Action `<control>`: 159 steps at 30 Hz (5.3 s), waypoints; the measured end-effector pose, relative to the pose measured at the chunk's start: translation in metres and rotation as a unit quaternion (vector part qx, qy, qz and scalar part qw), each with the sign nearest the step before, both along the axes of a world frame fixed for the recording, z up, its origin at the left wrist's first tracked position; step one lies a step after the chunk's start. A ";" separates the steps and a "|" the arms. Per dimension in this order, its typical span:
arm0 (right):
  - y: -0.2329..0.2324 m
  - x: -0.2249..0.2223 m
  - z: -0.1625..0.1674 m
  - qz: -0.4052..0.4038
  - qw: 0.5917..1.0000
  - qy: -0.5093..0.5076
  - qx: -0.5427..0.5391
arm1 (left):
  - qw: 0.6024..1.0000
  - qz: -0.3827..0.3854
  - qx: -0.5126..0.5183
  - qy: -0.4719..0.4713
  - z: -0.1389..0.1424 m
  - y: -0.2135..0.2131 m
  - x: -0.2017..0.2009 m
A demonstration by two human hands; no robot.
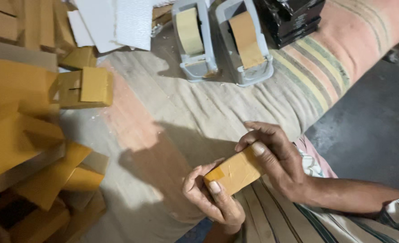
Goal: The person sits on a bed and seals small yellow cardboard boxes. They fold box flaps, place white foam sheets inside some boxes, pull brown tape from a tape dispenser, apply the tape across the box seam, press it down, and set finished boxes on a pile beside them.
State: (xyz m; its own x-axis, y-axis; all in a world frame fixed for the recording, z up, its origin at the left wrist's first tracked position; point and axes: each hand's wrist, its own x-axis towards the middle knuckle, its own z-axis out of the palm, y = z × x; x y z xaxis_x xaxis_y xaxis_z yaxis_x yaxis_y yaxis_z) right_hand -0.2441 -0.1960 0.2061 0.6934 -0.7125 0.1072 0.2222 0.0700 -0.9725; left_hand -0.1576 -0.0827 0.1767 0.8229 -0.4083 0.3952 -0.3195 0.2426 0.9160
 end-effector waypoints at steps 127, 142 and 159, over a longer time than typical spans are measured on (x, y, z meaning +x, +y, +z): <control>-0.094 0.078 -0.088 0.062 0.752 0.337 -0.563 | 0.850 -0.027 0.428 -0.305 -0.051 -0.037 0.107; -0.099 0.150 -0.096 0.064 0.789 0.227 -0.568 | 0.784 0.034 0.546 -0.294 -0.094 -0.091 0.176; -0.098 0.143 -0.100 0.034 0.701 0.290 -0.650 | 0.810 0.050 0.526 -0.253 -0.084 -0.076 0.158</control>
